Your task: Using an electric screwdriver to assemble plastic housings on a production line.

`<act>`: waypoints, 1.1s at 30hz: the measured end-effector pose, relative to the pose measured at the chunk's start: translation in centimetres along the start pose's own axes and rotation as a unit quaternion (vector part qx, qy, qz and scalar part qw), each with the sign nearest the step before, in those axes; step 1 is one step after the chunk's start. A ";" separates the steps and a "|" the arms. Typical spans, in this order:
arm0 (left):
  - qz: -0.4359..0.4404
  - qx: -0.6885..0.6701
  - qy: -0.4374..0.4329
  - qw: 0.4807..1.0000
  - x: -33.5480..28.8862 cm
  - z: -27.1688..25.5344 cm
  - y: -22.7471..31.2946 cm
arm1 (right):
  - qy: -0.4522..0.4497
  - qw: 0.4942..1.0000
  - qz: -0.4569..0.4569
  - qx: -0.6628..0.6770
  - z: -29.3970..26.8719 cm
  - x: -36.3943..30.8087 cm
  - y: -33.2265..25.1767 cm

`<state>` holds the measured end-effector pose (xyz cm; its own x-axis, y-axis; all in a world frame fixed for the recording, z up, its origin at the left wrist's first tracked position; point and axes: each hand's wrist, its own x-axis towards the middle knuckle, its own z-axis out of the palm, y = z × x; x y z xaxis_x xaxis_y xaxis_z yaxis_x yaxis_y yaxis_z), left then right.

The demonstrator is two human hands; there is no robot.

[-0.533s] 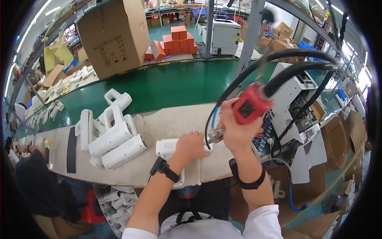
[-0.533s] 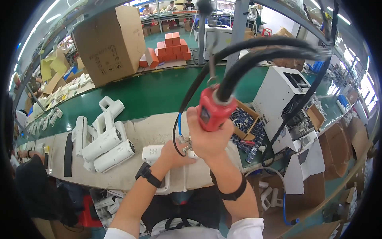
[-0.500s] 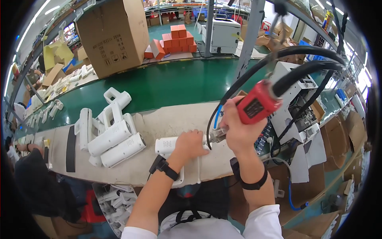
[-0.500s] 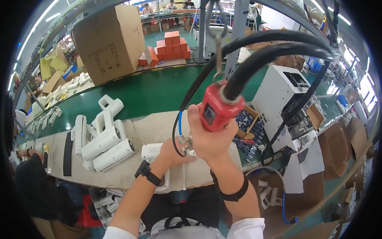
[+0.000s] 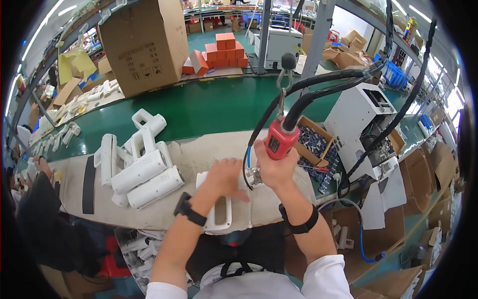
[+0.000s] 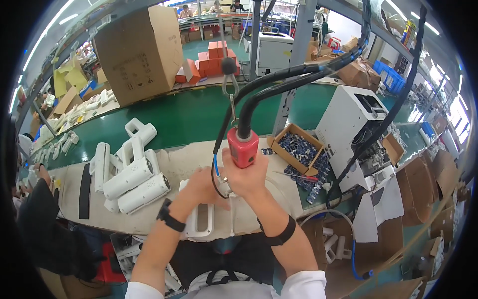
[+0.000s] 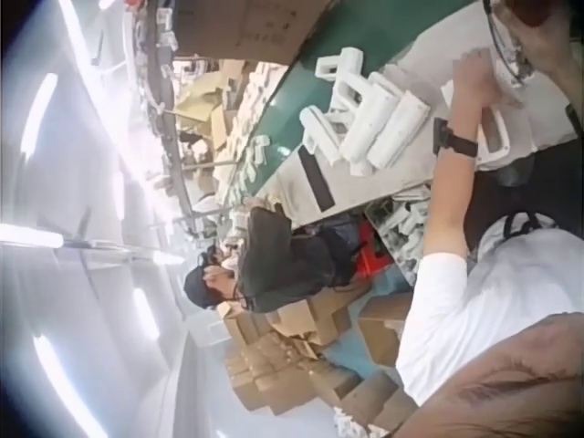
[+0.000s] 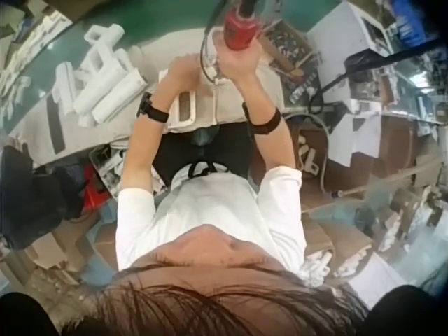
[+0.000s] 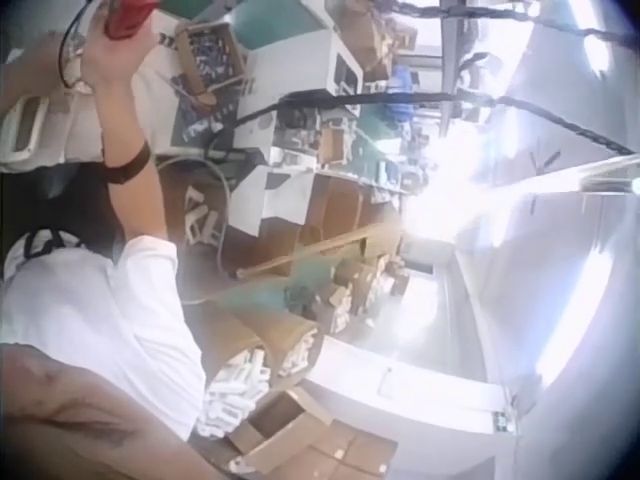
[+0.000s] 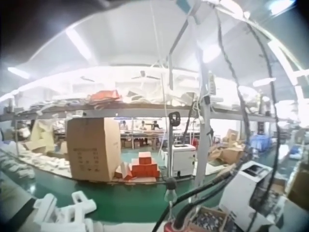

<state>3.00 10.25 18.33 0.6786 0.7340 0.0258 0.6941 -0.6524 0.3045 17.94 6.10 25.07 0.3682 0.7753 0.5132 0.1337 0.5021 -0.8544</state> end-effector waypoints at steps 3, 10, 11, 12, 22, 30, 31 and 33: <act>-0.031 0.042 0.000 0.999 -2.7 -1.5 -3.1 | -0.004 1.000 -0.024 -0.011 0.2 0.2 -0.5; -0.111 0.003 -0.081 0.990 -3.0 -0.9 -2.9 | -0.003 0.995 -0.044 0.094 4.1 2.2 -7.4; -0.113 0.002 -0.078 0.991 -3.0 -0.7 -2.9 | -0.006 0.994 -0.046 0.094 4.6 2.4 -7.0; -0.115 -0.019 -0.059 0.991 -3.2 -0.5 -2.9 | -0.013 0.996 -0.046 0.076 5.1 2.5 -6.1; -0.126 -0.032 -0.075 0.989 -2.9 -1.1 -3.0 | 0.000 0.995 0.022 0.100 8.7 3.2 -1.5; -0.118 -0.011 -0.068 0.991 -2.9 1.3 -3.9 | -0.056 0.998 -0.010 0.025 9.4 2.0 1.9; -0.117 -0.014 -0.059 0.991 -2.9 1.4 -4.0 | -0.054 0.998 -0.013 0.025 9.2 2.1 1.7; -0.116 -0.019 -0.049 0.992 -2.7 1.9 -4.3 | -0.023 0.997 -0.071 0.021 8.8 2.1 0.4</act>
<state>-1.38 10.79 15.17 0.5234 0.8404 -0.1402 0.8256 -0.4597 0.3272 10.70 11.33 26.50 0.3055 0.7113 0.6330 0.1419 0.6233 -0.7690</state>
